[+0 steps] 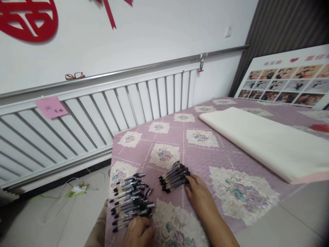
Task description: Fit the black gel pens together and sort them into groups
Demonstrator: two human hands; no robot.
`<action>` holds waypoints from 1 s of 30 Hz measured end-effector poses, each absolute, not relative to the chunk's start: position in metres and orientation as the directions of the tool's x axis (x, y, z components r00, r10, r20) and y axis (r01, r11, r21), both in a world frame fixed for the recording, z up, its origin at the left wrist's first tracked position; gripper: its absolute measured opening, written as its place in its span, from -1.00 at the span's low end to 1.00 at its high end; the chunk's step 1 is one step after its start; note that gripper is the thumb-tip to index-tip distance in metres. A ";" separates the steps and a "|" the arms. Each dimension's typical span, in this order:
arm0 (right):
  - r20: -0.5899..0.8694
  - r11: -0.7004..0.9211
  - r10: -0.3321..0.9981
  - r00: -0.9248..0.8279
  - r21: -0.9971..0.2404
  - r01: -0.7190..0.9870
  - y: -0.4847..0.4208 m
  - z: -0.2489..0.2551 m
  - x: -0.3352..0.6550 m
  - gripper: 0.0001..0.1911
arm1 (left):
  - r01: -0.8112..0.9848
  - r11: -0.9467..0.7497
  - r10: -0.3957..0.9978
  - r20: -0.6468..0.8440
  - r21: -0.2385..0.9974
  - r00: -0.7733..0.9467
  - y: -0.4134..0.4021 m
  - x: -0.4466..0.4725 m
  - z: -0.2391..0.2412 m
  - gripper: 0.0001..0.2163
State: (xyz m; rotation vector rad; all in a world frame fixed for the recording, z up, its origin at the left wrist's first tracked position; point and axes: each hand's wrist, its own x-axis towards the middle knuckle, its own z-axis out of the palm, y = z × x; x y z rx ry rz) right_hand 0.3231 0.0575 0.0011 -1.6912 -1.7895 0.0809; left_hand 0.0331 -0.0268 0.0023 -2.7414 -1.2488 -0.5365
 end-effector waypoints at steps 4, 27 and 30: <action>0.368 0.151 0.928 0.059 -0.517 0.843 0.054 0.006 0.322 -0.66 | 0.806 -0.582 0.766 0.408 0.111 0.497 -0.028 0.036 -0.007 -0.74; 0.134 0.160 0.987 -0.088 -0.793 0.588 0.027 0.030 0.312 -0.84 | 0.766 -0.642 0.634 0.580 0.025 0.512 -0.035 0.036 0.009 -0.69; 0.064 0.162 0.975 -0.211 -0.855 0.492 0.021 0.039 0.293 -0.90 | 0.738 -0.668 0.562 0.584 -0.099 0.586 -0.034 0.031 0.003 -0.64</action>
